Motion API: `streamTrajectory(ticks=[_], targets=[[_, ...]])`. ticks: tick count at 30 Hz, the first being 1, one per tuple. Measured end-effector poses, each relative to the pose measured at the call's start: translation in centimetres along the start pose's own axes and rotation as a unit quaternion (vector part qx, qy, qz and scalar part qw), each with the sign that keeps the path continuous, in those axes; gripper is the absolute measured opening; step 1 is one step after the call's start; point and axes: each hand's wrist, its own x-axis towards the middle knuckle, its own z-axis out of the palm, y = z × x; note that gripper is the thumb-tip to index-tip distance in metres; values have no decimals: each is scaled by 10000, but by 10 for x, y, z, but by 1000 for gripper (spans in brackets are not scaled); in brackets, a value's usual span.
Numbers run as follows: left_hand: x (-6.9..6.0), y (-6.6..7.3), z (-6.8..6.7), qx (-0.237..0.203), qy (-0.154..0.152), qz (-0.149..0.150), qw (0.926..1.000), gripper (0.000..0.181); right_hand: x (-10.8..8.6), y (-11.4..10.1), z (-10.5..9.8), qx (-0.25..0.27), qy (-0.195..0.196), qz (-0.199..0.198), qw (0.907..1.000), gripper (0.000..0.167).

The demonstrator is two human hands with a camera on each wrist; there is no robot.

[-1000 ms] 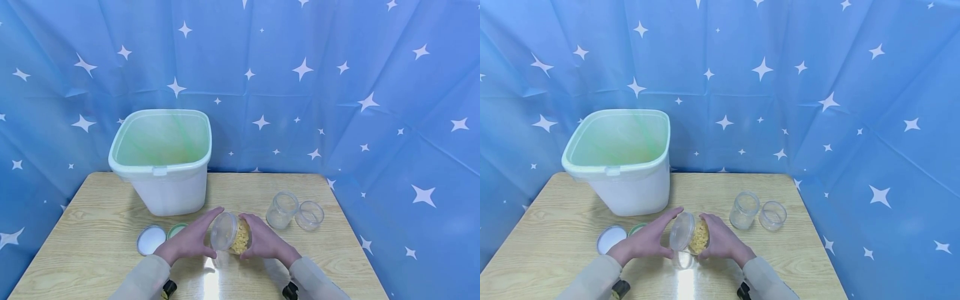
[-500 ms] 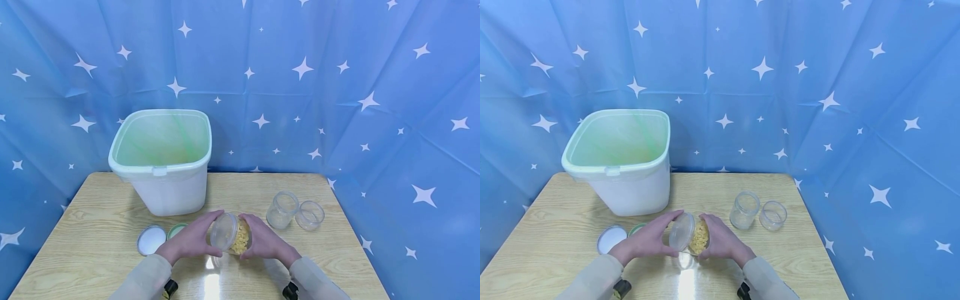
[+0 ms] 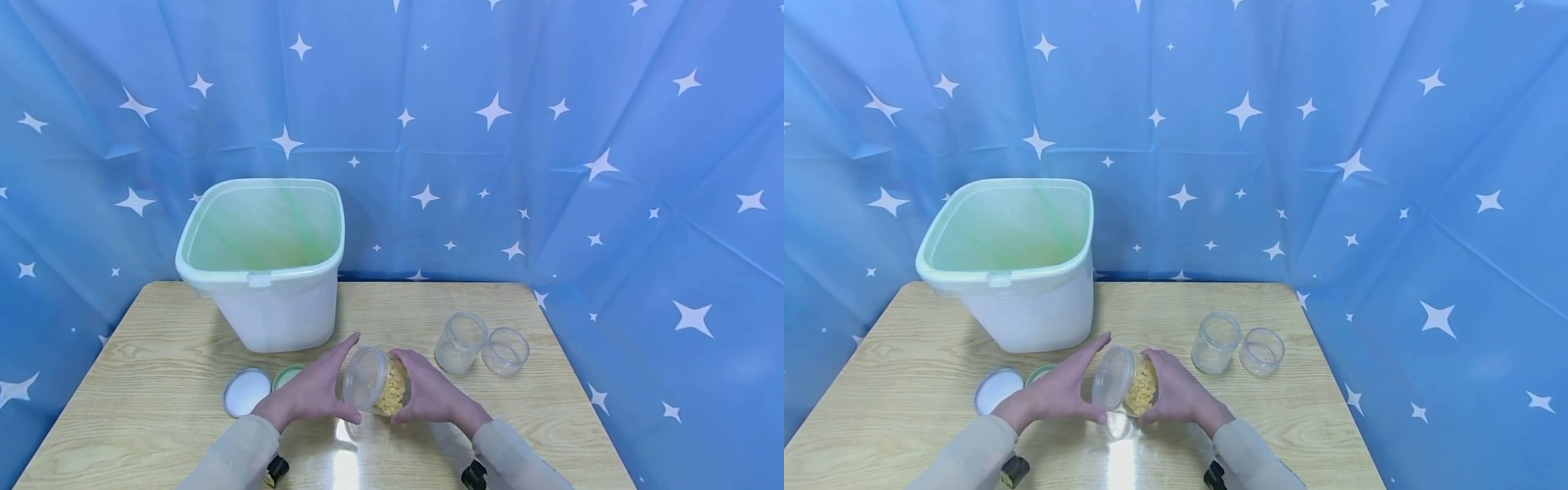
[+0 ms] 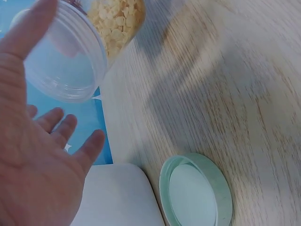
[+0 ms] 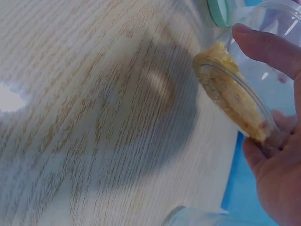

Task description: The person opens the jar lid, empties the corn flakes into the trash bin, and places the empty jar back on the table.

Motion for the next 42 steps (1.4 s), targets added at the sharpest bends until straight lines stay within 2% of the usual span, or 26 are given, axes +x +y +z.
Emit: streamTrajectory(ticks=[4, 9, 13, 18, 27, 32, 36, 40, 42], targets=[[0, -1, 0, -14, -34, 293, 9996, 122, 0, -1, 0, 74, -25, 32, 10000, 113], [1, -1, 2, 3, -31, 405, 9992, 114, 0, -1, 0, 59, -29, 72, 10000, 113], [2, -2, 3, -8, -6, 327, 9995, 111, -1, 0, 0, 10, -25, 127, 9999, 114], [0, -1, 2, -45, 83, 62, 9999, 111, -2, 0, 0, 61, -26, 103, 9999, 114], [2, 1, 5, 57, 394, -24, 9992, 105, -2, -1, 1, 183, -8, 84, 9998, 114], [1, 1, 5, 70, 340, -155, 9993, 123, -2, 0, 2, 158, 27, 85, 9998, 114], [0, 0, 3, 44, 167, 79, 9998, 130, -1, 0, 1, 109, 22, 42, 9999, 111], [1, -1, 1, 151, 24, 517, 9985, 123, -1, 1, 0, 76, 0, 35, 10000, 108], [2, -2, 1, 239, 14, 614, 9978, 118, -1, 1, 0, 83, -1, 23, 10000, 107]])
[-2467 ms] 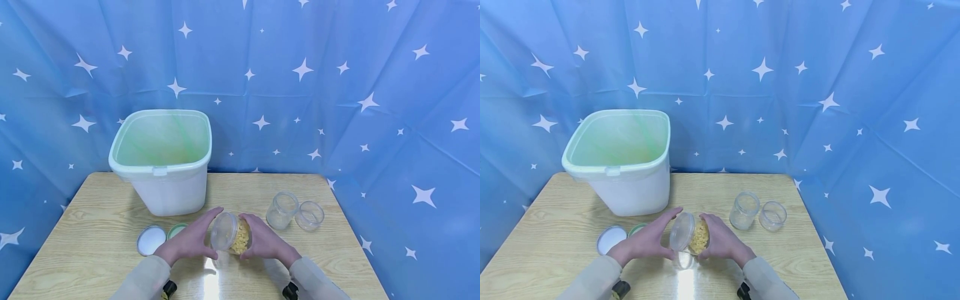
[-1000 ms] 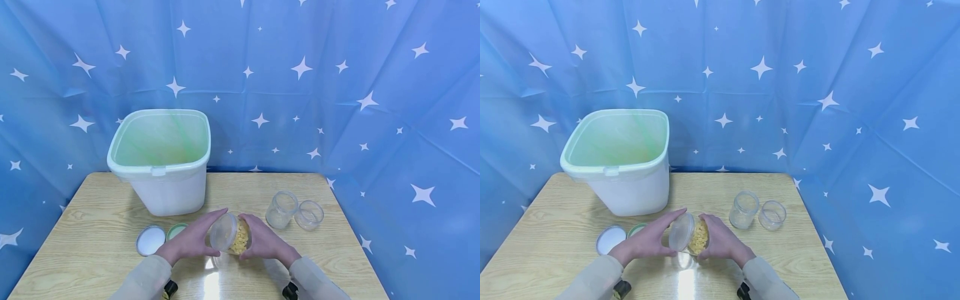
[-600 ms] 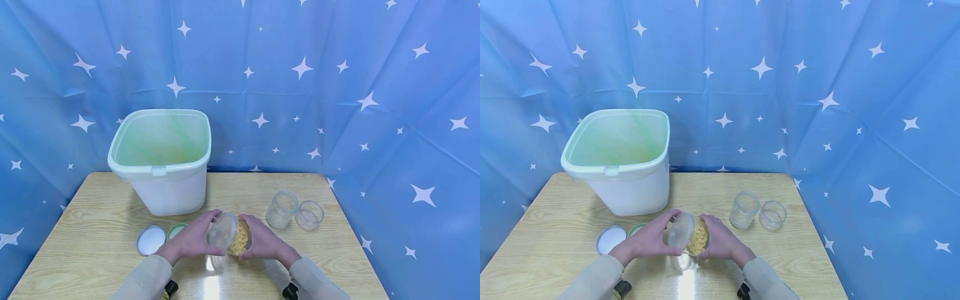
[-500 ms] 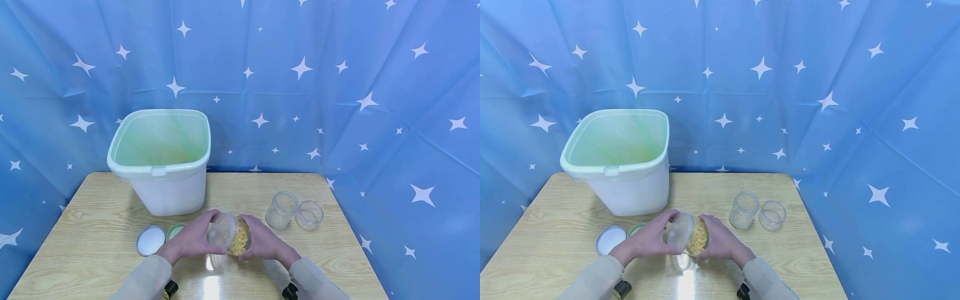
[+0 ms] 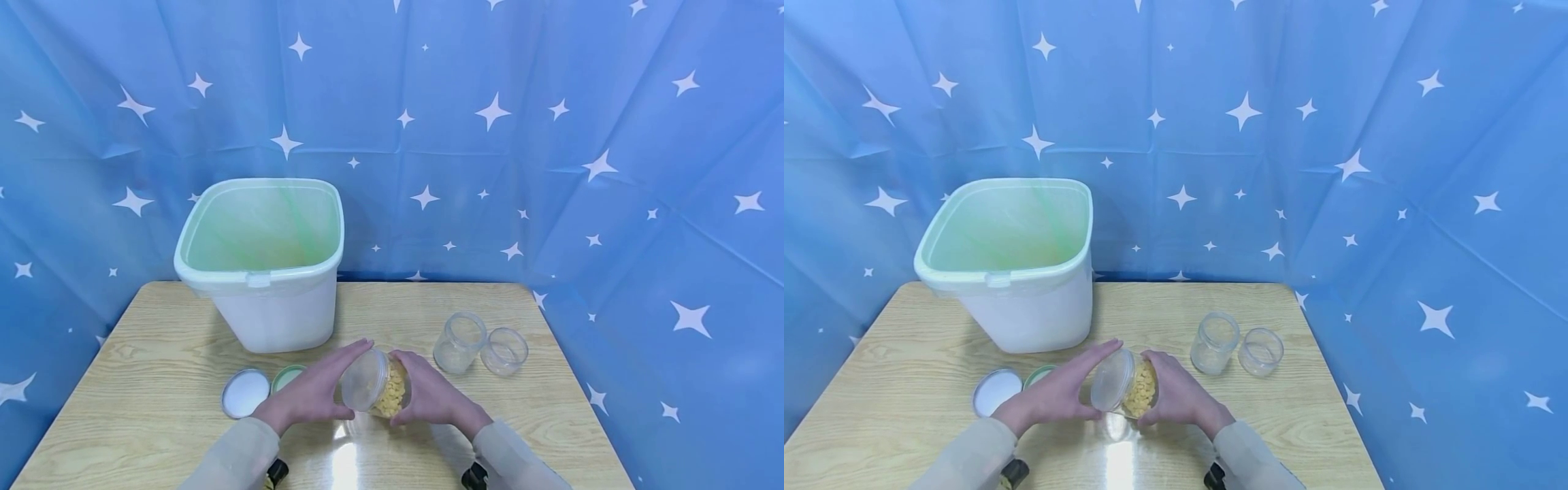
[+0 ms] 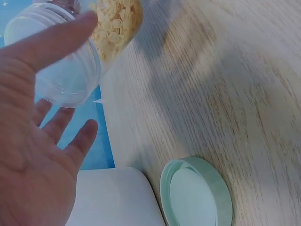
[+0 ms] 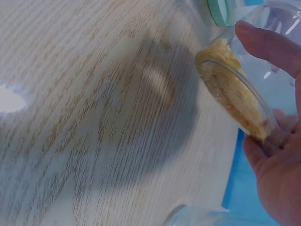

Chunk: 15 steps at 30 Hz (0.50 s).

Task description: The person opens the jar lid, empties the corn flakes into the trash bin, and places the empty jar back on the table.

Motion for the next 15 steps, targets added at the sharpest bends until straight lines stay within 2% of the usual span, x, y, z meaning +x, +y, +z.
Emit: streamTrajectory(ticks=[3, 5, 10, 15], targets=[[0, 0, 1, 48, 58, -47, 10000, 112, 0, 0, 0, 4, -2, 0, 10000, 106], [0, 0, 2, 31, 100, -192, 9998, 109, 0, -1, 0, -13, 8, -3, 10000, 106], [-1, 3, 3, 81, 250, -556, 9981, 112, 0, -1, 0, -31, 23, -28, 10000, 106], [0, 5, 5, 115, 355, -722, 9967, 112, 0, -1, 1, -47, 59, -87, 9999, 105]])
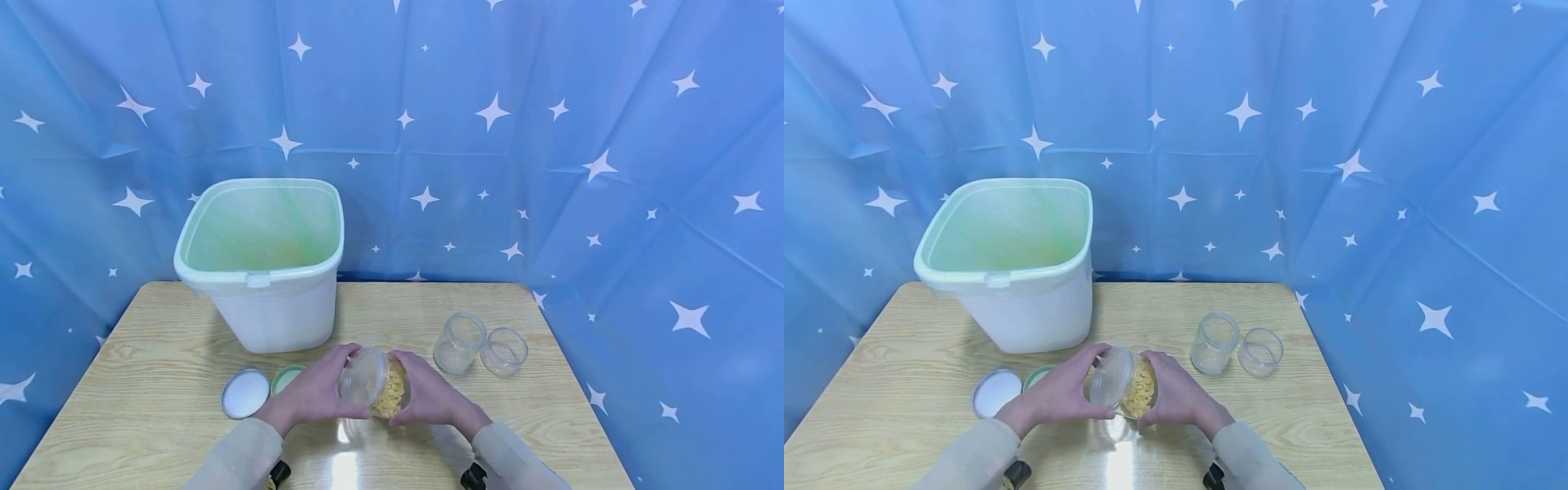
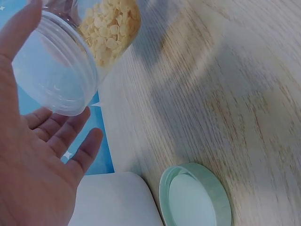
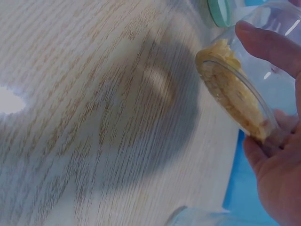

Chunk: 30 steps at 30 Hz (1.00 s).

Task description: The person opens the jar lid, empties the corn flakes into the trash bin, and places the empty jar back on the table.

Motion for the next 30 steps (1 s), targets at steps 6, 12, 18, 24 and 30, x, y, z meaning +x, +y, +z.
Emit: streamTrajectory(ticks=[6, 12, 18, 24, 30], targets=[[0, -1, 0, -30, -86, 93, 9999, 129, 0, 1, 0, 22, -18, 34, 10000, 105], [2, -4, -2, 106, -377, 583, 9975, 124, 0, 1, 0, 83, -53, 69, 9999, 105], [3, -3, -3, 6, -312, 541, 9980, 114, -1, 1, 0, 109, -95, 115, 9998, 106], [2, -2, -3, 54, -192, 295, 9994, 109, -1, 1, 0, 64, -51, 63, 9999, 106], [1, 0, -6, 85, -127, 157, 9998, 107, -1, 0, -1, 65, -7, 91, 9999, 107]])
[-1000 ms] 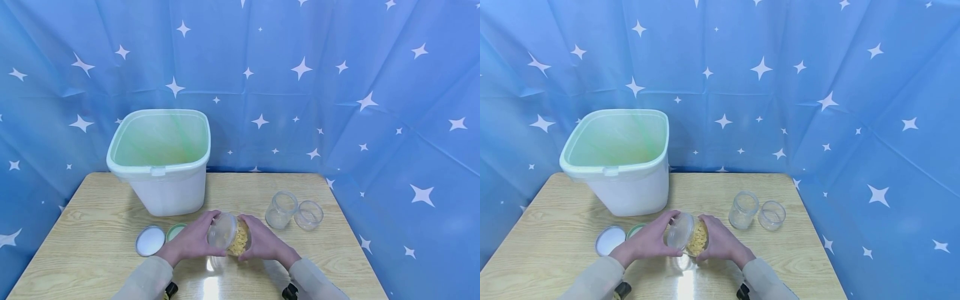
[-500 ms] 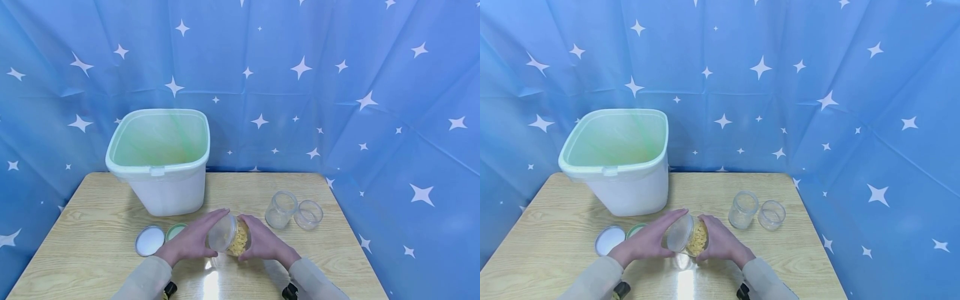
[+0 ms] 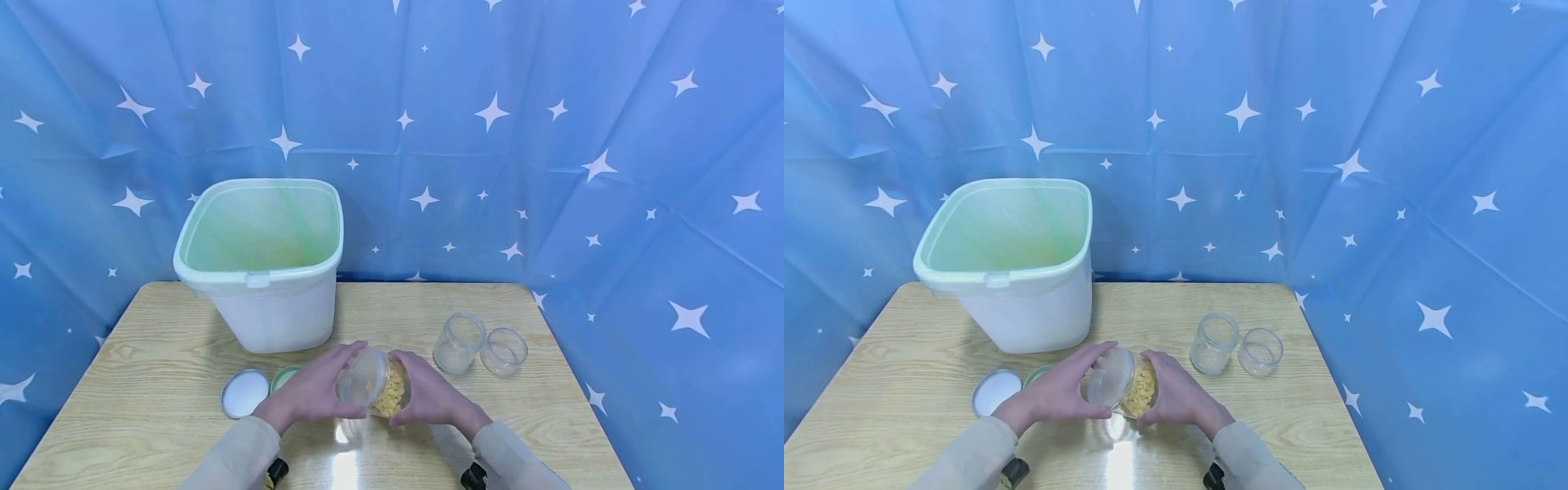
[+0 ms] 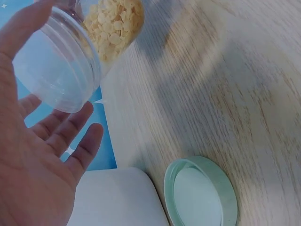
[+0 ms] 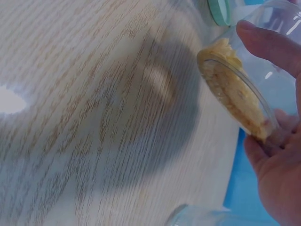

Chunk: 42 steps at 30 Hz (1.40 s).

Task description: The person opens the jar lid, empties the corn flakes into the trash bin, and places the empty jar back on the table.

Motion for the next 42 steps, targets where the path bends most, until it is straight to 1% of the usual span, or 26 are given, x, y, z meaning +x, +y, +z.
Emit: streamTrajectory(ticks=[5, 13, 16, 21, 25, 32, 39, 42], targets=[[-2, 0, -3, -193, -20, -47, 9998, 108, -2, 0, -1, 67, 45, 64, 9999, 109], [-5, -3, -7, -206, 11, -59, 9998, 110, -4, 1, -2, 105, 51, 122, 9999, 113], [-7, -4, -9, -164, 65, -78, 9998, 111, -4, 2, -2, 99, 51, 128, 9999, 113], [-11, -8, -11, -233, 156, -100, 9996, 110, -4, 5, -1, 27, 68, 123, 9999, 113], [-16, -13, -11, -413, 177, -173, 9988, 110, -5, 6, 0, -13, 57, 108, 9999, 112], [-28, -18, -18, -799, 24, -449, 9958, 109, -6, 6, 0, -22, -3, 230, 9997, 113], [-37, -26, -23, -915, 52, -535, 9944, 109, -7, 6, 1, -2, -10, 293, 9996, 114], [-43, -28, -26, -1068, 29, -560, 9927, 108, -7, 6, 1, 17, -6, 296, 9996, 113]])
